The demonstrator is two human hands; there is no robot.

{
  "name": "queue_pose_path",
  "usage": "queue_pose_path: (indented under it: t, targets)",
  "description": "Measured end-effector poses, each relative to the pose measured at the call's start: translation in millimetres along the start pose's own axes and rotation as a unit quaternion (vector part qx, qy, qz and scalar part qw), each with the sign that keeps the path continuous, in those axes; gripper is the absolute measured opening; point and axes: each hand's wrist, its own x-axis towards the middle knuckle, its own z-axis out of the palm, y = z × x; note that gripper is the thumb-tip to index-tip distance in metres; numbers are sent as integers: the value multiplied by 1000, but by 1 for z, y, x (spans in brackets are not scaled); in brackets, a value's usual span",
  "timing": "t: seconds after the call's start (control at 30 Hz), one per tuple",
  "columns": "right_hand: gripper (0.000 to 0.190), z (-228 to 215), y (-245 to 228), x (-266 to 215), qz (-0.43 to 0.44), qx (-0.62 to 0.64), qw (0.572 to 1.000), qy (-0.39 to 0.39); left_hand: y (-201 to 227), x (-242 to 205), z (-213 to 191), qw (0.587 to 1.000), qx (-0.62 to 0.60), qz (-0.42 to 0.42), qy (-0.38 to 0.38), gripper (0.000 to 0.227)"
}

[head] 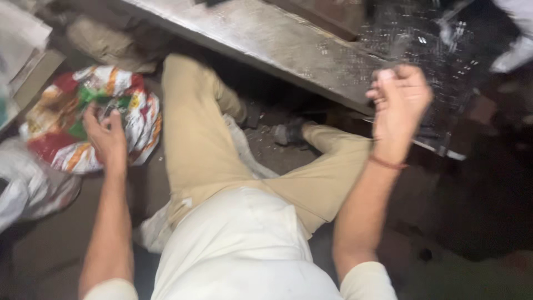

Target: The person sits on the floor and operates a manual press machine to shape small metal pieces. They repeatedly pick up metal blanks, place them into the press die, and pull a lever to activate the press, then remove the shaped parts.

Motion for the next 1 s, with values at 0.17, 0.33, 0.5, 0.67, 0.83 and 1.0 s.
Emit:
queue_pose_path:
  t: [0.17, 0.33, 0.5, 0.67, 0.83, 1.0]
  targets:
    - [14, 45, -8, -31, 57, 95, 993, -31, 188, -49, 25, 945, -212, 158, -193, 24]
    - [34, 65, -13, -19, 36, 68, 997, -28, 321, -27, 32, 856, -257, 404, -193, 24]
    - [29, 66, -12, 23, -25, 35, 999, -22, 369, 23, 67, 821, -168, 517, -175, 27]
    - [30, 78, -6, 69, -133, -105, 985, 1, 370, 25, 87, 833, -113, 523, -138, 22]
    - [32, 94, -5, 107, -178, -179, 967, 35, 369, 27, 93, 837, -99, 523, -125, 14]
    - [31, 100, -21, 132, -235, -147, 958, 68, 368, 28, 95, 839, -80, 525, -117, 13]
